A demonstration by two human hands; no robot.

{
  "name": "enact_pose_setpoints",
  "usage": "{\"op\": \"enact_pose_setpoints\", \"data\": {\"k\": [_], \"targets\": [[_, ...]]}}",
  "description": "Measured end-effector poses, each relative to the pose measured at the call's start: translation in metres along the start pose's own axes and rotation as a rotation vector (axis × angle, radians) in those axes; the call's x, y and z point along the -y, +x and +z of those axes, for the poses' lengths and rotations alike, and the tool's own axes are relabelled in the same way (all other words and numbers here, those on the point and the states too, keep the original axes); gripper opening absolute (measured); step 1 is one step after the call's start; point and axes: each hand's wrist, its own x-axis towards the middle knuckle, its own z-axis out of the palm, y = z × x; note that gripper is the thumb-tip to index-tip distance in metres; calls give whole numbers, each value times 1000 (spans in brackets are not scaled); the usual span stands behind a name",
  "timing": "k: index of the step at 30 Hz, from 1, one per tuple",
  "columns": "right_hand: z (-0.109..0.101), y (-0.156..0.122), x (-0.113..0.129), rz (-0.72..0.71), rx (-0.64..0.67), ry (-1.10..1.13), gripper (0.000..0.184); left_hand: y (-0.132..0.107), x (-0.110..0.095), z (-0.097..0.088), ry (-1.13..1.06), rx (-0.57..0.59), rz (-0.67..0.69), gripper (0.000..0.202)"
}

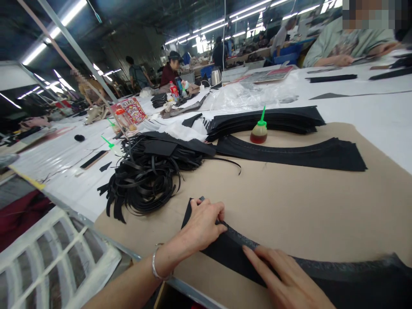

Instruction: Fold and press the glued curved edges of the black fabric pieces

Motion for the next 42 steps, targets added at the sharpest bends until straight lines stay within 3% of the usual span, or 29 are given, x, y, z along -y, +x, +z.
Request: {"op": "enact_pose_setpoints", "data": {"k": [4,9,13,27,34,42], "targets": [[14,35,24,-2,-9,-58,67,-4,10,-3,-22,-44,-47,18],[25,39,24,-7,1,-84,70,-5,30,-18,-60,-26,-106,3],[23,40,21,5,42,-56,70,1,35,-26,-85,17,-113,7],[27,47,19,-21,25,-25,68,6,38,-16,-82,-79,-148,7],[36,63,30,-10,-31,-109,51,4,43,-14,-105,-129,-138,18],[43,73,30,-6,-63,-158,60,2,55,-16,-244,-139,-118,10]]}}
